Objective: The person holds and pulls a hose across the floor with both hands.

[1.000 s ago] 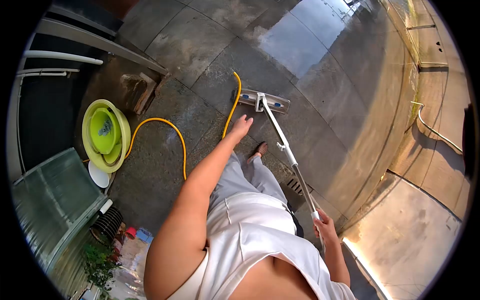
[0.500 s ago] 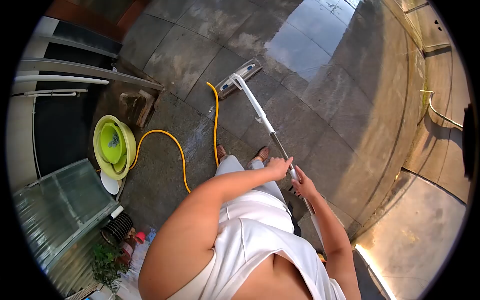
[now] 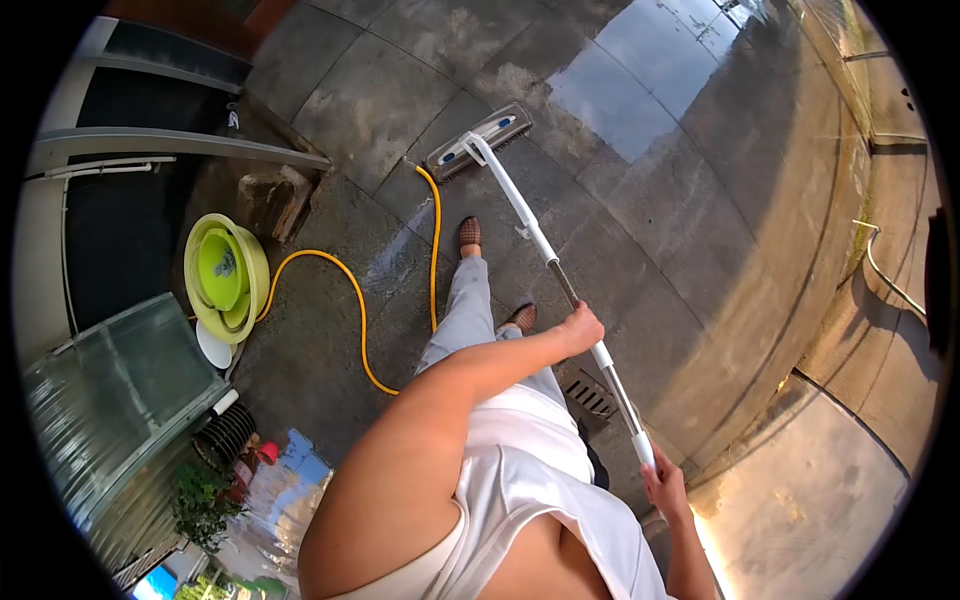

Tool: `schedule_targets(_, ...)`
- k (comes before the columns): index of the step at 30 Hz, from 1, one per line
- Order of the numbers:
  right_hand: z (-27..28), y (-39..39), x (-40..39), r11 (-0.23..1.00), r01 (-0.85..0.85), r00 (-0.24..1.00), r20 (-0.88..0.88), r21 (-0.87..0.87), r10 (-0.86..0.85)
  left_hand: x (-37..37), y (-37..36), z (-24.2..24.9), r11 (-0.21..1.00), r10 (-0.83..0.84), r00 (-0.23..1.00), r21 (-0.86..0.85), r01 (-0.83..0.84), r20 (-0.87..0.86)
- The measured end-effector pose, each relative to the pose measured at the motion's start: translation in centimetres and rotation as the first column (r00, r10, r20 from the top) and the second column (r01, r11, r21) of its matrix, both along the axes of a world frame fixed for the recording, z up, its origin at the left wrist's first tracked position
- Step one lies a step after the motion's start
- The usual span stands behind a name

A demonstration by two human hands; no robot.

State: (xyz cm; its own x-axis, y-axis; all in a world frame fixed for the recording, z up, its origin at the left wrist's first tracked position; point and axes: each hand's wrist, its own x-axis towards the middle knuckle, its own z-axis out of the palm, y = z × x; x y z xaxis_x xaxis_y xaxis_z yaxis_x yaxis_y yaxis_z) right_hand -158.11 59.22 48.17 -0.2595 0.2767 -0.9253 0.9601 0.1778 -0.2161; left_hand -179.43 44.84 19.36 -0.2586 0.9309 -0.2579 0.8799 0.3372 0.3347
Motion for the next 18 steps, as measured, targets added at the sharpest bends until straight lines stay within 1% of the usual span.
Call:
schedule_targets(1, -1.2, -0.6, -2.3, 0.999, -0.042, 0.999, -0.021, -0.005, 0.042, -2.2, -0.9, -0.7, 1.000, 0.024, 0.999, 0.009, -0.023, -0.040)
schedule_targets(2, -2.5, -1.2, -5.2, 0.996, -0.086, 0.995, -0.043, -0.009, 0.086, -4.8, -1.8, -1.5, 0.997, 0.075, 0.996, -0.031, -0.076, -0.041)
schedule_targets(4, -4.8, -3.2, -11.6, 0.992, -0.090, 0.994, -0.062, -0.089, 0.085, -10.6, -4.5, -3.8, 0.976, 0.170, 0.977, -0.114, -0.185, -0.125)
schedule_targets(5, -5.9, -4.5, -15.2, 0.986, -0.095, 0.993, -0.084, -0.135, 0.084, -14.6, -6.6, -3.2, 0.962, 0.226, 0.963, -0.125, -0.244, -0.146)
schedule_targets(6, -7.3, -5.9, -19.3, 0.978, -0.102, 0.990, -0.115, -0.180, 0.083, -18.3, -8.7, -4.1, 0.926, 0.313, 0.937, -0.168, -0.337, -0.154)
schedule_targets(7, -9.1, -7.4, -23.0, 0.970, -0.142, 0.980, -0.163, -0.197, 0.110, -22.2, -10.7, -3.8, 0.877, 0.387, 0.888, -0.197, -0.437, -0.248)
schedule_targets(8, -10.8, -9.2, -26.9, 0.960, -0.182, 0.967, -0.214, -0.213, 0.135, -25.9, -12.9, -4.2, 0.834, 0.425, 0.838, -0.212, -0.509, -0.341)
schedule_targets(10, -12.6, -13.8, -34.9, 0.942, -0.213, 0.955, -0.260, -0.260, 0.144, -33.5, -17.2, -3.1, 0.740, 0.474, 0.783, -0.300, -0.602, -0.402)
schedule_targets(12, -14.9, -17.6, -41.4, 0.918, -0.340, 0.913, -0.304, -0.205, 0.271, -38.9, -21.2, -3.2, 0.727, 0.520, 0.726, -0.212, -0.653, -0.451)
schedule_targets(13, -15.0, -19.3, -44.0, 0.899, -0.312, 0.917, -0.346, -0.307, 0.200, -40.8, -22.5, -1.7, 0.742, 0.532, 0.772, -0.249, -0.623, -0.347)
schedule_targets(14, -14.9, -20.7, -45.9, 0.866, -0.287, 0.918, -0.376, -0.408, 0.127, -42.3, -23.8, -1.2, 0.741, 0.551, 0.776, -0.247, -0.624, -0.309)
schedule_targets(15, -14.8, -21.5, -47.2, 0.817, -0.294, 0.916, -0.389, -0.496, 0.094, -43.6, -25.1, -0.4, 0.739, 0.569, 0.777, -0.246, -0.627, -0.271)
schedule_targets(16, -14.2, -21.8, -47.7, 0.778, -0.203, 0.947, -0.322, -0.595, 0.001, -44.3, -26.2, 0.4, 0.738, 0.584, 0.778, -0.248, -0.628, -0.230)
schedule_targets(17, -13.1, -21.6, -47.6, 0.725, -0.106, 0.967, -0.241, -0.681, -0.086, -44.6, -26.8, 1.1, 0.735, 0.623, 0.770, -0.234, -0.636, -0.139)
schedule_targets(18, -11.7, -21.1, -47.4, 0.660, -0.008, 0.975, -0.151, -0.751, -0.161, -43.7, -26.9, 0.7, 0.770, 0.607, 0.784, -0.152, -0.620, -0.126)
